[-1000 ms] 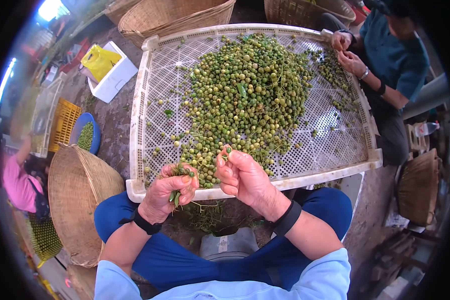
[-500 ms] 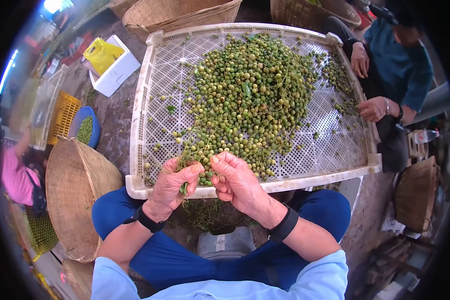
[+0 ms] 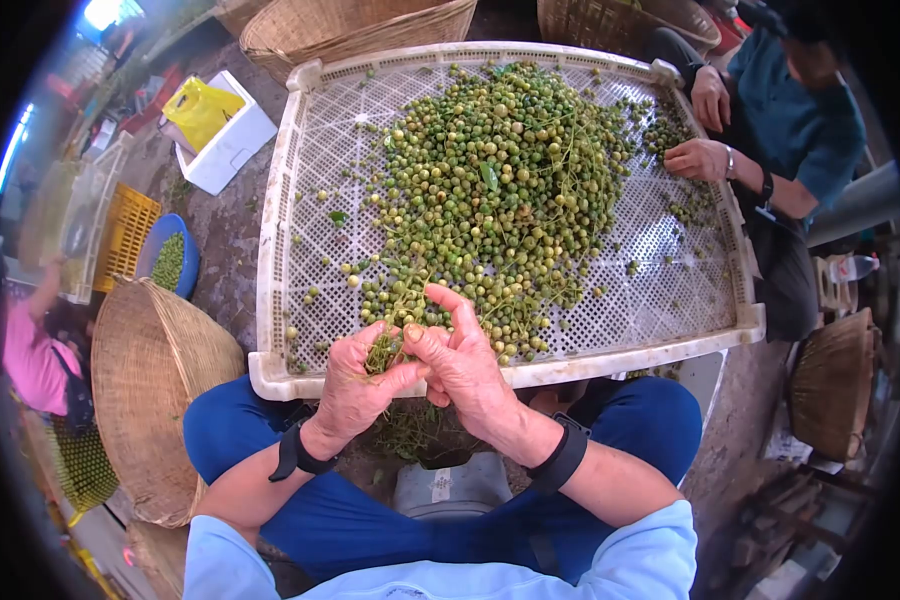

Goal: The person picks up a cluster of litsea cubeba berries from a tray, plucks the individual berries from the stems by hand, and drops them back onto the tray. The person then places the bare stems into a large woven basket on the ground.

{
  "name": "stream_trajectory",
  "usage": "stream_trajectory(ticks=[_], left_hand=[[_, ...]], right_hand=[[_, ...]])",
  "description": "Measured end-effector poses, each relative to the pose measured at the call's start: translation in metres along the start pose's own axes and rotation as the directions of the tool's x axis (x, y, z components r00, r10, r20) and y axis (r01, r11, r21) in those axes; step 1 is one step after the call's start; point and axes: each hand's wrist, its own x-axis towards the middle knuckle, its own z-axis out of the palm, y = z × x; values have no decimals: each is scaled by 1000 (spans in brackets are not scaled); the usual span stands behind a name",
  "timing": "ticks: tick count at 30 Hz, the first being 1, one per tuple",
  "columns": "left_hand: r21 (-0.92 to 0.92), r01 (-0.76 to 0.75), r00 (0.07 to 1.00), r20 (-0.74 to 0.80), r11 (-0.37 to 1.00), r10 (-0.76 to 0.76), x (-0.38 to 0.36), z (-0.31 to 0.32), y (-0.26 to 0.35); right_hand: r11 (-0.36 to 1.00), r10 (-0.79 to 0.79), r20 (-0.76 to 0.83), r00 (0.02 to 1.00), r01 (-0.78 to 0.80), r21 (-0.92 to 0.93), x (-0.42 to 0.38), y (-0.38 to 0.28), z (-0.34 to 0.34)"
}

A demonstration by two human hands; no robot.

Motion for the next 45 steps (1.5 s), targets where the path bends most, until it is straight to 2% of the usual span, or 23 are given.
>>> stream_trajectory(ticks=[3,5,6,8,10,11,13,16,21,23,24,26,28,30,31,32,33,34,35,37,39,41,45], left_hand=[[-36,-10,1000,-18,999,9,0,-3,-8],[-154,70,997,39,986,-64,0,-5,-10],[-155,71,997,41,985,-65,0,-5,-7],[-409,195,980,44,892,-194,1,-6,1],[-481,194,977,12,855,-215,2,-5,-4],[-548,192,973,-2,814,-230,2,-6,-6],[-645,176,961,-51,743,-272,4,-7,-12],[-656,159,966,-51,738,-253,4,-7,-12],[-619,130,979,-44,775,-199,2,-6,-11],[-616,131,975,-64,777,-215,2,-6,-6],[-622,123,975,-70,774,-212,3,-5,-6],[-582,120,978,-71,804,-197,2,-8,-7],[-588,93,976,-108,804,-191,3,-8,-10],[-569,237,958,0,788,-288,4,-9,-8],[-588,216,967,19,780,-253,3,-8,-8],[-587,216,966,15,780,-256,2,-9,-9],[-579,220,971,49,785,-235,1,-9,-9],[-572,225,973,87,789,-214,2,-7,-9],[-571,226,972,79,789,-222,1,-7,-11],[-526,258,966,123,810,-228,2,-8,-13],[-476,289,957,168,831,-237,2,-8,-14],[-363,331,931,277,871,-238,3,-6,-13],[-342,366,922,262,866,-286,2,-6,-12]], right_hand=[[1000,-22,56,998,22,-1,-1,2,-1],[999,-39,81,996,38,15,-2,3,0],[997,-57,79,995,54,47,-3,4,2],[995,-76,78,994,70,78,-3,3,3],[978,-96,127,987,70,195,-2,0,3],[979,-94,134,987,67,193,0,0,-1],[991,64,158,985,-81,105,5,1,-10],[979,163,167,972,-180,93,2,2,-2],[991,97,267,959,-119,65,2,6,-4],[964,136,335,933,-202,173,1,6,-5],[965,141,335,931,-205,163,0,4,-7],[936,221,456,862,-319,149,-1,0,-9],[935,230,480,846,-329,130,-2,-5,-7],[981,138,213,967,-104,-165,-1,-10,-8],[955,65,142,988,-20,-295,2,-17,-8],[888,-23,73,997,54,-457,2,-23,-3],[747,-173,85,981,187,-637,4,-21,-9],[551,-313,125,942,287,-783,6,-20,-13],[551,-313,122,942,284,-784,5,-20,-15],[823,-89,90,992,124,-554,5,-24,-12],[853,-70,86,994,104,-512,6,-22,-10],[899,-77,76,994,102,-425,6,-15,-8],[956,-90,84,992,110,-270,8,-10,-14]])
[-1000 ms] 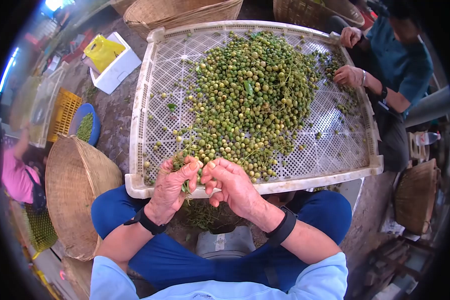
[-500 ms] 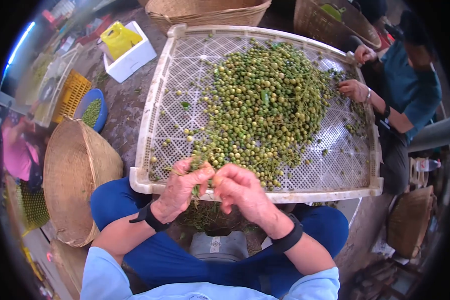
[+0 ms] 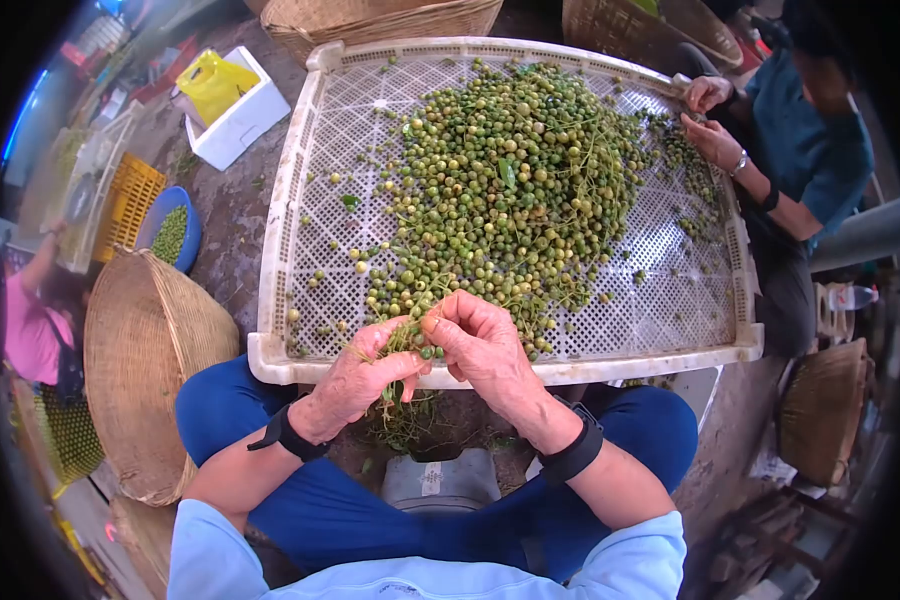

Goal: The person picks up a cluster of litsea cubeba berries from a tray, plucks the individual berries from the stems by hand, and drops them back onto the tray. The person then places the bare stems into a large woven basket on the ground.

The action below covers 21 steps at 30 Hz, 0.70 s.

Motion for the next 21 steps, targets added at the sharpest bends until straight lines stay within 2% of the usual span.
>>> stream_trajectory(ticks=[4,6,7,9,10,12,13,15,16,17,19,21], left_hand=[[-48,-22,999,-29,999,21,0,1,5],[34,-68,995,-67,997,70,2,2,2],[37,-67,995,-67,997,70,3,2,1],[262,-114,974,-161,958,160,4,0,-2],[264,-115,973,-162,958,162,4,0,-3],[417,-153,949,-191,896,251,4,0,-5],[417,-153,950,-188,896,249,5,0,-5],[317,-186,945,-202,930,258,5,1,-7],[194,-123,963,-212,973,164,2,4,2],[194,-122,964,-210,973,162,0,3,2],[-11,-117,986,-124,993,114,0,0,4],[-3,-105,989,-107,994,104,-1,-1,3]], right_hand=[[989,-81,0,997,80,-128,-1,2,4],[994,-103,-177,979,95,-56,-3,0,8],[994,-105,-177,979,97,-53,-3,-1,8],[956,-216,-199,956,166,-241,-4,-2,7],[867,-274,-111,955,196,-458,-5,-4,6],[865,-244,-50,968,194,-462,-7,1,9],[863,-212,9,977,191,-467,-7,4,10],[871,-187,7,982,169,-462,-6,8,4],[951,-116,33,993,121,-284,-4,6,2],[994,-50,73,996,57,-96,-3,5,2],[997,-58,93,994,63,-49,-2,3,1],[996,-24,102,995,15,92,-2,0,2]])
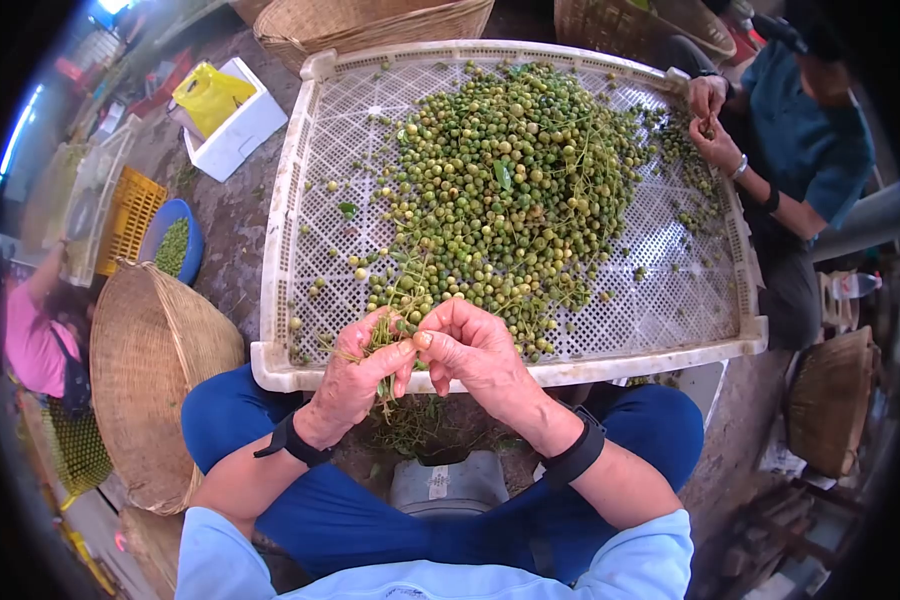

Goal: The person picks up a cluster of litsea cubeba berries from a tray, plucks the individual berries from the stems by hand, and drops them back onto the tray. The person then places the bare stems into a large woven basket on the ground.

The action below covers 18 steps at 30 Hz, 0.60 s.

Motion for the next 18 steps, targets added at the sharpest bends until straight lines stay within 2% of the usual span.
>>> stream_trajectory(ticks=[1,2,3,5,6,8,10,12,14,15,16,17,18], left_hand=[[-44,-41,999,-4,998,41,1,1,-2],[-86,-81,997,-11,993,80,0,2,-4],[-85,-82,997,-14,993,81,0,1,-5],[-203,-71,997,-2,977,72,-1,0,-6],[-201,-71,997,-3,977,72,-1,1,-5],[-337,-47,999,-24,940,41,-2,3,-3],[-369,-28,1000,-4,929,28,-4,4,0],[-404,-10,1000,16,915,18,-3,1,0],[-523,73,997,42,849,-59,-1,-5,0],[-401,28,999,-10,916,-35,0,-4,1],[-401,26,999,-13,916,-34,-1,-4,1],[-128,-31,998,-49,991,25,-1,-4,2],[155,-79,994,-63,985,89,-2,-1,3]], right_hand=[[1000,1,3,1000,-1,-1,0,0,0],[996,32,17,999,-33,85,0,1,-1],[984,60,32,998,-65,169,1,1,-2],[977,67,60,996,-78,198,1,2,-3],[969,75,84,994,-92,227,0,3,-3],[945,84,121,989,-117,305,0,4,-2],[914,91,155,984,-144,379,-1,6,-2],[828,97,222,970,-202,523,-1,8,-3],[834,95,231,968,-204,512,-3,7,-4],[841,93,244,965,-207,501,-3,6,-3],[840,93,247,965,-209,500,-3,4,-1],[919,141,150,979,-186,348,-3,2,3],[967,170,42,985,-175,184,-5,0,6]])
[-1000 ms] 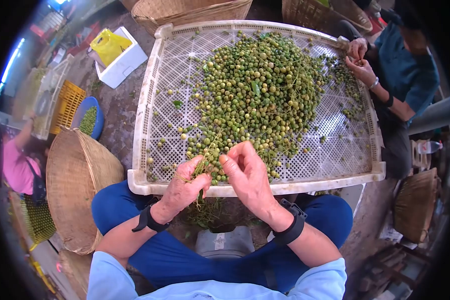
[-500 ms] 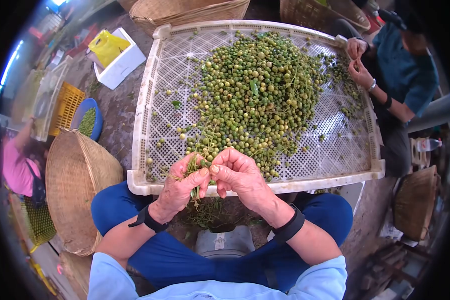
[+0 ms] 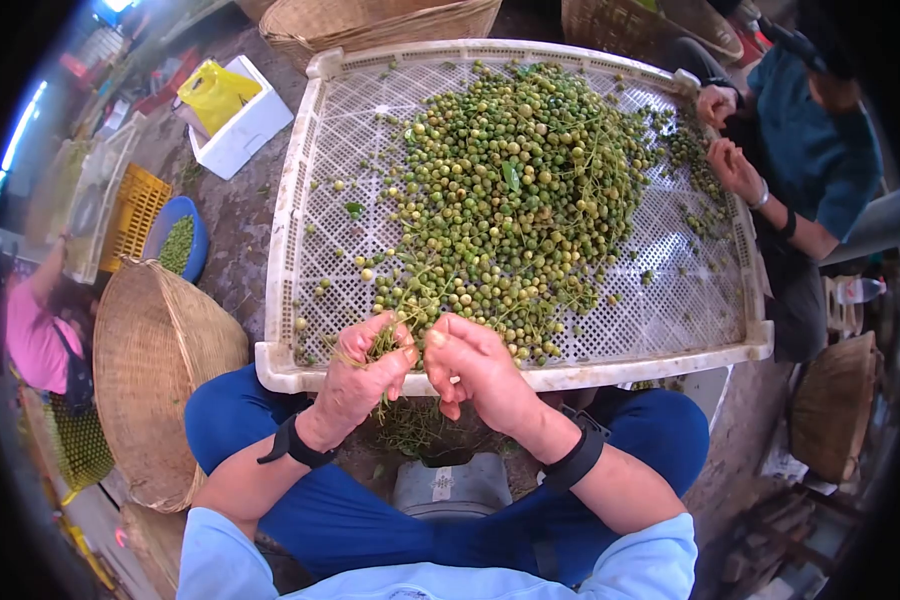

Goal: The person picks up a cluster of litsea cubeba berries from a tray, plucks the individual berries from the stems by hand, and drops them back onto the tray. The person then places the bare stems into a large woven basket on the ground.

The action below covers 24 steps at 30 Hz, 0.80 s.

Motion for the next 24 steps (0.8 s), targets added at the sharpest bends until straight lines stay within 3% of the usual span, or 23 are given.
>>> stream_trajectory(ticks=[1,2,4,6,8,12,16,17,18,19,20,21,22,23,24], left_hand=[[69,7,1000,-30,998,-5,-1,3,3],[68,9,1000,-22,998,-8,-1,4,1],[106,-25,999,-44,994,29,-1,4,-2],[-1,41,999,-20,999,-41,-1,2,0],[-408,126,992,81,904,-101,0,-1,-1],[-555,176,984,84,813,-155,3,-4,-2],[-521,186,982,130,833,-138,3,-5,0],[-544,140,990,74,827,-118,2,-5,3],[-566,95,994,17,819,-104,0,-4,4],[-548,45,997,-29,835,-73,-1,-6,5],[-516,-43,997,-82,855,1,1,-9,6],[-525,-79,991,-131,847,11,2,-13,11],[-532,-116,983,-183,839,20,2,-17,15],[-550,-139,971,-238,824,5,3,-22,14],[-547,-156,956,-293,822,-13,4,-26,15]], right_hand=[[976,-10,-56,998,-3,-217,-1,0,3],[977,-12,-64,998,-2,-215,-1,0,2],[887,-70,-71,995,29,-461,-1,3,0],[901,-68,-49,996,40,-431,0,3,-1],[995,91,81,993,-93,26,-1,-2,-1],[968,91,193,977,-132,212,-1,0,-9],[987,36,89,995,-49,150,5,-2,-9],[973,26,193,981,-69,221,9,0,-18],[973,29,191,981,-72,220,11,3,-17],[995,-24,35,999,27,-101,13,6,-9],[904,-126,-95,988,75,-422,14,7,-5],[673,-222,-41,974,123,-729,16,11,-10],[676,-218,-44,975,119,-727,14,10,-10],[247,-421,120,899,241,-938,13,9,-10],[-249,-511,355,783,260,-933,12,7,-10]])
